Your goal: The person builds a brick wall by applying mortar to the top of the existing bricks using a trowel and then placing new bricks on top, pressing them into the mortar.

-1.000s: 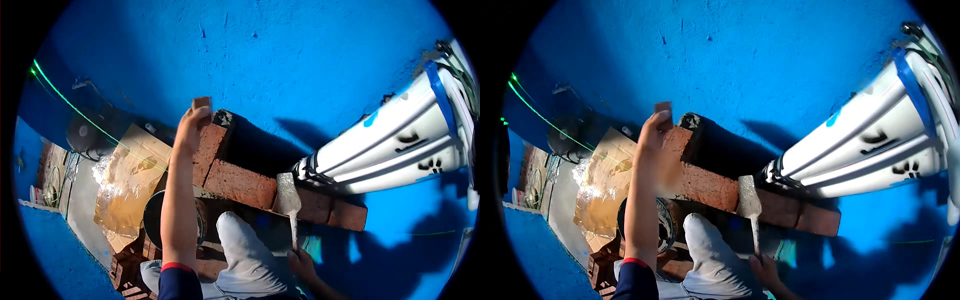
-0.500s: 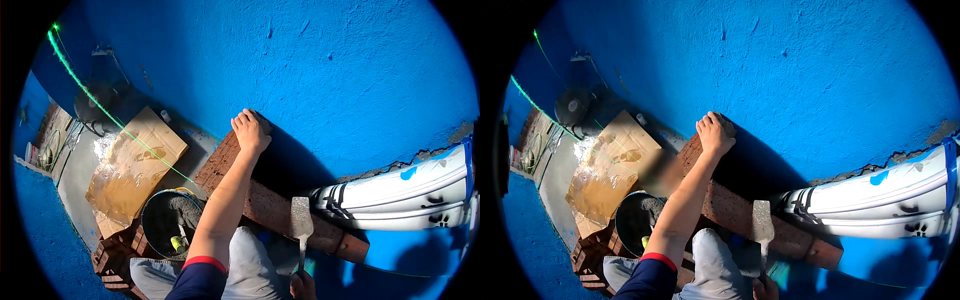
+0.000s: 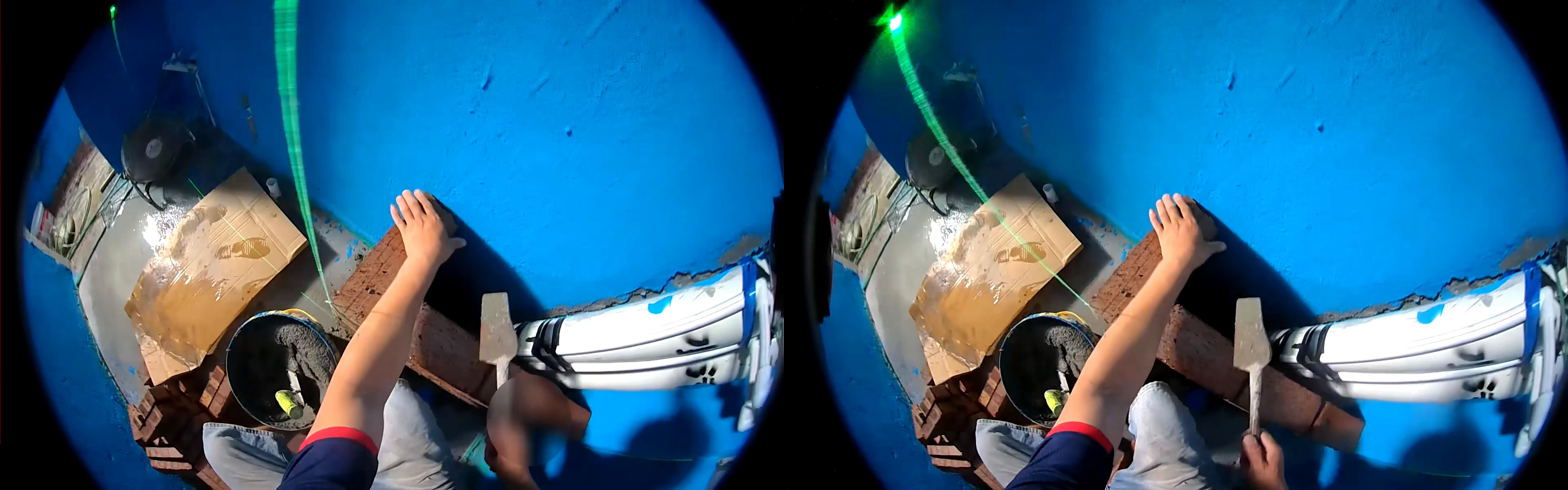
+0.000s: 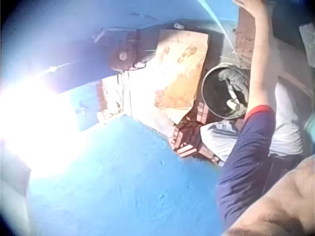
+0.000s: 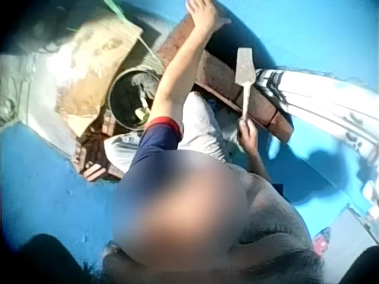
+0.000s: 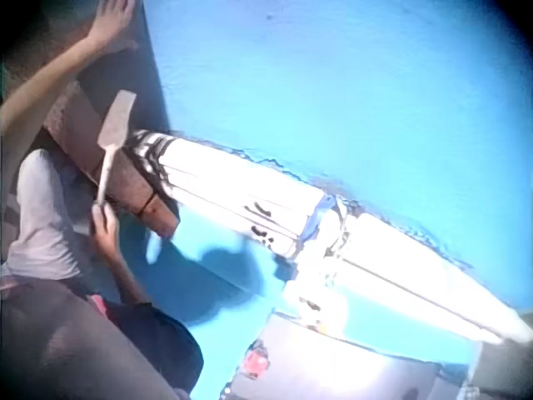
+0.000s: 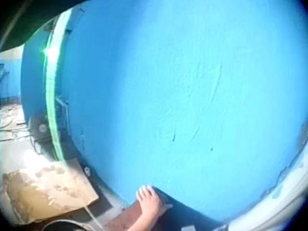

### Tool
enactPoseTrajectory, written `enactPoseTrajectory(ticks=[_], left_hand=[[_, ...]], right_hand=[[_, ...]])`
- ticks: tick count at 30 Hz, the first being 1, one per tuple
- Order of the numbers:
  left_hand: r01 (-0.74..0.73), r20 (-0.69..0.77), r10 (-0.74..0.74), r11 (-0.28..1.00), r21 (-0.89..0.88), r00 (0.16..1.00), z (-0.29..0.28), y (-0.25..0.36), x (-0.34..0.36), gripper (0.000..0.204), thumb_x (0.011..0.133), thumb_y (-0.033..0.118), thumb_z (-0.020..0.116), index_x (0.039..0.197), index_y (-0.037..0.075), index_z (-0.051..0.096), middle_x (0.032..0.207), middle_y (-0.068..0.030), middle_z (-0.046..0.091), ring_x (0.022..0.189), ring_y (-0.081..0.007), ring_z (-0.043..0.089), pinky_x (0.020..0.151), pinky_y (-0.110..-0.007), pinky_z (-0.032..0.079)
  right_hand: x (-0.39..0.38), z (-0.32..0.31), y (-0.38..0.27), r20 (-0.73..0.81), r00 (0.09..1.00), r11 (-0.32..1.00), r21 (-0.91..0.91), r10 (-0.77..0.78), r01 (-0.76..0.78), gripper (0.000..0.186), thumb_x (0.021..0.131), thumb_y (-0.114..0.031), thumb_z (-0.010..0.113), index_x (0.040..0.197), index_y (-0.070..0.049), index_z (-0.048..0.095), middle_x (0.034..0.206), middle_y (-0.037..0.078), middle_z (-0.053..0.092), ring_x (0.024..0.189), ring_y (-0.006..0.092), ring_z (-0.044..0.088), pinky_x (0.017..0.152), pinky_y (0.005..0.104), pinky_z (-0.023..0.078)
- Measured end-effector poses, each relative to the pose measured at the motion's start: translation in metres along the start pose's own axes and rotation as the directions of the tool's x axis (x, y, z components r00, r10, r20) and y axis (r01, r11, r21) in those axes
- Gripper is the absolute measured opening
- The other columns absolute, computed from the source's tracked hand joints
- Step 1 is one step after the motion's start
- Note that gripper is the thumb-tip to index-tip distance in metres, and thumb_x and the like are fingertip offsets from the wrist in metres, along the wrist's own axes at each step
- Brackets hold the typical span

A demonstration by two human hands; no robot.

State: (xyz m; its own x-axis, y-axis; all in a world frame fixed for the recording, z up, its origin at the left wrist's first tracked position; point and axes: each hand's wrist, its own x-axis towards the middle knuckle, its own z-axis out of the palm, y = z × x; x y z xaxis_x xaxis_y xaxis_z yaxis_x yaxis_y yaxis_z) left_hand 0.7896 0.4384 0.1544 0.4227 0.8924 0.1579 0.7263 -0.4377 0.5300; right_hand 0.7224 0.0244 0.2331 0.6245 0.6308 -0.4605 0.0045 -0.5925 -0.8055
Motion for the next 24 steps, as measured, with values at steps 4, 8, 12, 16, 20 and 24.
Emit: enactPoseTrajectory(ticks=[4, 8, 12, 16, 20, 24], left_hand=[[-0.287, -0.02, 0.286, 0.958, -0.017, 0.958, -0.007, 0.002, -0.037, 0.099, 0.076, 0.047, 0.074, 0.144, -0.009, 0.03, 0.153, -0.0278, 0.023, 0.145, -0.0421, 0.015, 0.117, -0.056, 0.01], [-0.338, -0.036, 0.348, 0.927, 0.162, 0.937, 0.01, -0.019, -0.042, 0.064, 0.091, 0.03, 0.056, 0.141, -0.007, 0.04, 0.151, -0.0231, 0.03, 0.143, -0.0377, 0.024, 0.117, -0.049, 0.019], [-0.301, -0.149, 0.31, 0.95, 0.079, 0.939, 0.012, -0.015, -0.037, 0.05, 0.089, 0.021, 0.052, 0.13, -0.007, 0.051, 0.143, -0.0261, 0.039, 0.135, -0.0404, 0.035, 0.114, -0.048, 0.026], [-0.265, -0.208, 0.265, 0.964, 0.026, 0.942, 0.014, -0.01, -0.033, 0.045, 0.09, 0.018, 0.047, 0.128, -0.007, 0.053, 0.141, -0.0271, 0.041, 0.133, -0.0408, 0.037, 0.113, -0.047, 0.028], [-0.229, -0.2, 0.222, 0.973, -0.013, 0.954, 0.012, -0.009, -0.033, 0.046, 0.09, 0.019, 0.047, 0.128, -0.006, 0.055, 0.141, -0.0245, 0.043, 0.135, -0.0382, 0.036, 0.113, -0.047, 0.027], [-0.221, -0.206, 0.209, 0.975, -0.034, 0.956, 0.012, -0.008, -0.032, 0.046, 0.09, 0.02, 0.048, 0.127, -0.006, 0.056, 0.141, -0.0242, 0.043, 0.135, -0.0376, 0.036, 0.113, -0.048, 0.027]], right_hand=[[0.023, -0.015, -0.044, -0.097, 0.98, 0.983, -0.086, -0.173, 0.165, 0.035, 0.096, -0.015, 0.05, 0.127, 0.001, 0.045, 0.08, 0.006, 0.054, 0.05, 0.0074, 0.043, 0.042, 0.0221, 0.034], [0.045, 0.003, -0.093, -0.066, 0.967, 0.951, -0.211, -0.246, 0.228, 0.051, 0.097, -0.012, 0.046, 0.145, 0.0, 0.035, 0.09, 0.009, 0.057, 0.049, 0.0074, 0.043, 0.041, 0.0218, 0.035], [0.064, 0.019, -0.12, -0.107, 0.976, 0.981, -0.058, -0.192, 0.186, 0.047, 0.098, -0.012, 0.045, 0.143, -0.001, 0.038, 0.092, 0.01, 0.059, 0.049, 0.0062, 0.043, 0.042, 0.0205, 0.035], [0.095, 0.017, -0.13, -0.061, 0.95, 0.87, -0.423, -0.307, 0.254, 0.045, 0.099, -0.011, 0.046, 0.144, -0.003, 0.041, 0.092, 0.009, 0.061, 0.049, 0.0055, 0.043, 0.043, 0.0198, 0.035], [0.123, 0.02, -0.146, -0.02, 0.929, 0.814, -0.491, -0.368, 0.312, 0.043, 0.1, -0.011, 0.047, 0.142, -0.005, 0.045, 0.089, 0.006, 0.061, 0.05, 0.0048, 0.043, 0.043, 0.0194, 0.035], [0.149, 0.015, -0.162, 0.047, 0.919, 0.776, -0.52, -0.391, 0.357, 0.043, 0.1, -0.011, 0.047, 0.142, -0.005, 0.044, 0.084, 0.005, 0.059, 0.05, 0.0043, 0.042, 0.042, 0.0189, 0.035]])
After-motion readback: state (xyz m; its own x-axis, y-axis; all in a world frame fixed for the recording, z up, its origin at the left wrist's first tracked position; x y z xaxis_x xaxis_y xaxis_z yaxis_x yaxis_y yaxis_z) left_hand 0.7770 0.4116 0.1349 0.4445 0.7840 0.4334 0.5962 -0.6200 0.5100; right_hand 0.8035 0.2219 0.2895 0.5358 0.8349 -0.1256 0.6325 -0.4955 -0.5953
